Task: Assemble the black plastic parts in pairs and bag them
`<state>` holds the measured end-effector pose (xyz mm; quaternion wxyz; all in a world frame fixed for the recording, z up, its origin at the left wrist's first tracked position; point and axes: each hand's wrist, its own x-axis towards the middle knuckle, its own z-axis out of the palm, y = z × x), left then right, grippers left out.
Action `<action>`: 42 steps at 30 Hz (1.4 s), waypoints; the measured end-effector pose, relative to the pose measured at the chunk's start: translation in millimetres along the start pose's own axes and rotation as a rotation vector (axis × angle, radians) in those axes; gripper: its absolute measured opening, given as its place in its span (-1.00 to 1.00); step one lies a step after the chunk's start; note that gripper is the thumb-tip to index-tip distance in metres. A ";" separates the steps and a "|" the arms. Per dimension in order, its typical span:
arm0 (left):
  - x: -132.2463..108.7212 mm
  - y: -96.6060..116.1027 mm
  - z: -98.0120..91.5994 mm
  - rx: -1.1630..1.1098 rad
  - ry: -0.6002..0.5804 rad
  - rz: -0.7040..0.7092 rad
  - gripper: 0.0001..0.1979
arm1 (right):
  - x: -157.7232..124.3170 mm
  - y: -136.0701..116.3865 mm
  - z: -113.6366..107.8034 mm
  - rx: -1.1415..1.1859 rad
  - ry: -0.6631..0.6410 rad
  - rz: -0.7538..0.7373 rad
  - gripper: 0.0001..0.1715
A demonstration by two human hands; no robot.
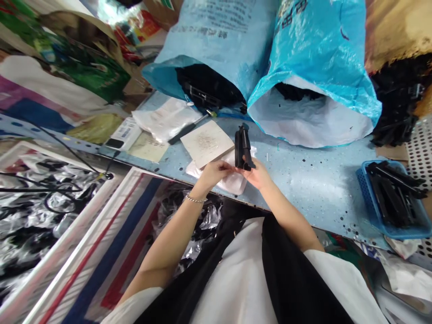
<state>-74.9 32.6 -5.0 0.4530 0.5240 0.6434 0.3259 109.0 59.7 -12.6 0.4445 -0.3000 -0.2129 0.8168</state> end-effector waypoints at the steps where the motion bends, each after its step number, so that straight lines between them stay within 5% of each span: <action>1: -4.3 2.1 -5.4 0.046 0.048 0.051 -0.90 | 6.4 5.4 -1.5 -0.016 0.036 0.001 -0.67; 4: -20.4 8.7 -21.1 0.346 0.199 0.297 -0.86 | 13.6 13.2 -8.4 -0.038 0.143 -0.019 -0.60; 8: -27.4 9.5 -25.4 0.715 0.159 0.435 -0.62 | -11.5 7.1 -20.3 -0.064 0.141 -0.021 -0.63; 14: -12.5 -2.4 -18.4 0.452 0.078 0.478 -0.44 | -84.0 5.3 -50.6 -0.019 -0.044 0.435 -0.61; 18: -37.9 10.1 -6.9 0.406 0.015 0.576 -0.41 | -87.4 19.3 -47.5 -0.019 -0.175 0.627 -0.65; 22: -83.8 28.3 13.8 0.344 -0.087 0.770 -0.44 | -70.7 29.6 -25.7 -0.079 -0.062 0.406 -0.75; 25: -103.7 24.1 20.5 0.398 -0.031 0.771 -0.55 | -71.6 29.4 -16.4 -0.147 0.029 0.227 -0.74; 29: -99.2 0.2 19.0 0.620 0.164 0.622 -0.55 | -83.2 26.6 -19.4 -0.068 0.074 0.181 -0.70; 32: -91.9 -9.3 24.3 0.644 0.181 0.678 -0.34 | -86.0 32.3 -20.5 -0.050 0.039 0.259 -0.64; 37: -101.1 3.3 41.6 0.480 -0.051 0.868 -0.21 | -85.5 40.7 -11.1 -0.261 0.188 0.081 -0.67; 42: -123.7 25.9 32.0 0.382 -0.240 0.814 -0.46 | -107.5 23.7 2.8 -0.822 0.136 -0.067 -0.90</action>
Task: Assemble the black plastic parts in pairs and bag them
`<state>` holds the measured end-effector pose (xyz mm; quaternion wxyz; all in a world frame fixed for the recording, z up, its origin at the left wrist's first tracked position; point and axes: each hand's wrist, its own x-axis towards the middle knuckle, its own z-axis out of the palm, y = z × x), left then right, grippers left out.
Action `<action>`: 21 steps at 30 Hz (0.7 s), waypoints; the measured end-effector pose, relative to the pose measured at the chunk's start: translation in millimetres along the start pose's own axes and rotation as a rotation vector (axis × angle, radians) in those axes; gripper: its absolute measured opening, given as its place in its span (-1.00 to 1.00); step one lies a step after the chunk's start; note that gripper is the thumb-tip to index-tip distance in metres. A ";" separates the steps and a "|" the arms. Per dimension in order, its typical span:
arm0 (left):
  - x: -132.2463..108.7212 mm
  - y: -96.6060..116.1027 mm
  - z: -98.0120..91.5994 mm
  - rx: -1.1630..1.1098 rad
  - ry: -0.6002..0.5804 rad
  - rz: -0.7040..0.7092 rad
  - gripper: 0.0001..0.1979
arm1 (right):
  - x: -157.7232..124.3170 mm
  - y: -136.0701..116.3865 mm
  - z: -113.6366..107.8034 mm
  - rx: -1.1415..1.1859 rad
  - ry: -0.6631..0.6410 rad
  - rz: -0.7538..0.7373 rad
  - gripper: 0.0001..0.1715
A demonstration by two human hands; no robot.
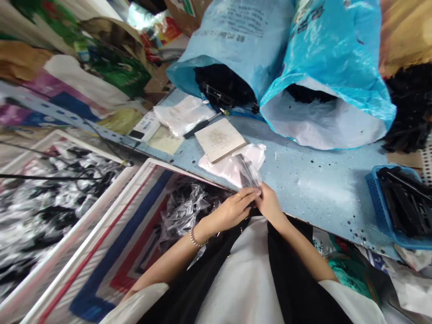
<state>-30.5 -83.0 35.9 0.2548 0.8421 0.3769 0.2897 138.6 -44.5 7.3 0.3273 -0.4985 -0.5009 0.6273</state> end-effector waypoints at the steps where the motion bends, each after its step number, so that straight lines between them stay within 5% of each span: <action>1: -5.3 5.8 -9.7 -0.032 -0.022 -0.048 -0.56 | -5.6 -4.4 -1.8 -0.071 -0.088 -0.027 -0.88; 4: -35.5 15.4 -48.2 -0.103 -0.102 -0.213 -0.75 | -17.2 -11.5 -8.3 -0.018 -0.423 0.070 -0.68; 6: -64.7 4.4 -73.3 -0.097 -0.157 -0.336 -0.78 | -17.5 -10.4 -13.7 0.016 -0.488 0.174 -0.55; 9: -105.1 -48.3 -93.6 0.039 -0.201 -0.668 -0.82 | -7.5 -4.6 -20.8 -0.027 -0.355 0.183 -0.53; 11: -120.1 -95.0 -92.3 0.197 -0.163 -0.990 -0.79 | 1.0 -1.2 -23.4 -0.031 -0.278 0.145 -0.55; 13: -124.3 -133.4 -82.5 0.294 -0.114 -1.151 -0.63 | 6.5 0.6 -25.2 -0.018 -0.253 0.127 -0.55; 16: -114.7 -154.1 -64.5 0.308 -0.109 -1.181 -0.54 | 6.0 1.8 -32.0 -0.019 -0.230 0.130 -0.55; 21: -69.3 -110.1 -55.6 0.096 -0.218 -0.892 -0.78 | 3.7 3.1 -66.7 0.034 -0.044 0.142 -0.54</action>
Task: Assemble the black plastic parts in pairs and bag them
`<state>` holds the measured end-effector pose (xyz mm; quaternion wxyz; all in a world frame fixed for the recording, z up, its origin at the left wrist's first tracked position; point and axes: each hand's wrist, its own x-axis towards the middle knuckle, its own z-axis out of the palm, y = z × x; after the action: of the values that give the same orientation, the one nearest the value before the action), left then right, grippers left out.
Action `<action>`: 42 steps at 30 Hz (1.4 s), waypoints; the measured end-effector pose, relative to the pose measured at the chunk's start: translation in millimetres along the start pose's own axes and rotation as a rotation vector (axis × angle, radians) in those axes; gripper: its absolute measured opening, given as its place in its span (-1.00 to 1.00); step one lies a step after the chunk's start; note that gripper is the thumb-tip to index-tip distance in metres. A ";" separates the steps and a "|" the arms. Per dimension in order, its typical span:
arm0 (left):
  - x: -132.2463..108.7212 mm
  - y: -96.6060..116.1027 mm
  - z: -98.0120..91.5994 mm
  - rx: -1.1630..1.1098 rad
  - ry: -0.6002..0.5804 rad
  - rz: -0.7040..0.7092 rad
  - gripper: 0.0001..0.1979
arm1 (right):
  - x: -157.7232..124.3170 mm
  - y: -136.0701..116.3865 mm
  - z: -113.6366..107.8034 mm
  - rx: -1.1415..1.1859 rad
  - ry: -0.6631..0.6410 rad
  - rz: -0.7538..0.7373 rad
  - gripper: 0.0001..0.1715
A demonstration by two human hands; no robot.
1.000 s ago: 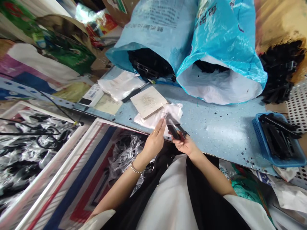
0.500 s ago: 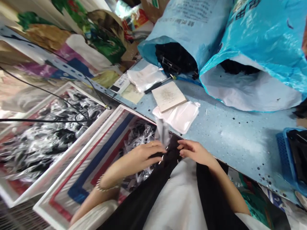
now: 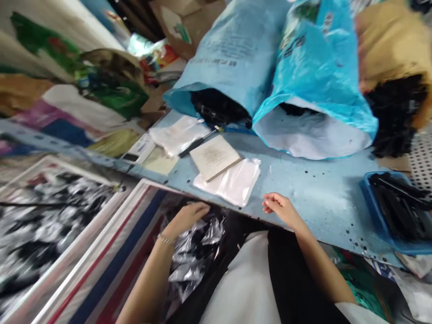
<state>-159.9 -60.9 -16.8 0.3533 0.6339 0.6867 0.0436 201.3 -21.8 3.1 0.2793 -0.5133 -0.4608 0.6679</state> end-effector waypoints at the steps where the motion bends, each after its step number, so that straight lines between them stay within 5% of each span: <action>1: 0.0 16.7 -3.4 -0.084 -0.045 0.124 -0.77 | 2.4 -2.2 -10.7 0.011 0.047 -0.013 -0.54; 6: 44.9 109.2 -13.4 -0.325 0.034 0.549 -0.68 | 24.2 -35.1 -79.7 0.031 0.330 -0.219 -0.53; 10: 124.0 187.5 -28.2 -0.184 0.522 0.708 -0.48 | 32.9 -77.1 -132.4 -0.121 0.609 -0.467 -0.53; 13: 193.0 243.4 -61.3 -0.046 0.850 0.705 -0.22 | 33.4 -112.2 -158.1 -0.315 0.799 -0.665 -0.58; 16: 256.2 293.2 -99.0 0.056 0.716 0.682 -0.36 | 38.3 -151.3 -173.8 -0.442 0.837 -0.800 -0.63; 19: 292.7 324.5 -113.5 0.121 0.526 0.673 -0.50 | 57.5 -192.0 -187.7 -0.543 0.865 -0.888 -0.64; 21: 295.5 330.8 -102.0 0.164 0.467 0.702 -0.56 | 82.0 -217.7 -198.5 -0.616 0.853 -0.888 -0.62; 25: 272.6 317.2 -43.4 0.273 0.259 0.797 -0.74 | 155.5 -264.7 -221.6 -0.839 0.760 -0.769 -0.53; 29: 266.7 295.5 -4.5 0.324 0.153 0.806 -0.75 | 227.4 -299.5 -234.8 -1.119 0.803 -0.510 -0.35; 33: 268.2 289.1 -18.0 0.294 0.127 0.825 -0.66 | 267.5 -313.9 -226.8 -1.185 0.706 -0.190 -0.07; 39: 240.5 329.9 -41.8 0.145 0.302 1.117 -0.76 | 320.1 -345.3 -182.1 -1.086 0.735 -0.209 0.27; 42: 237.3 349.0 -35.2 0.266 0.283 1.181 -0.87 | 356.0 -367.8 -168.2 -1.045 0.668 -0.168 0.19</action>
<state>126.7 233.9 84.8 0.0932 0.9334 0.2598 0.2293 210.3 488.9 174.4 0.1719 -0.7253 -0.6532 0.1335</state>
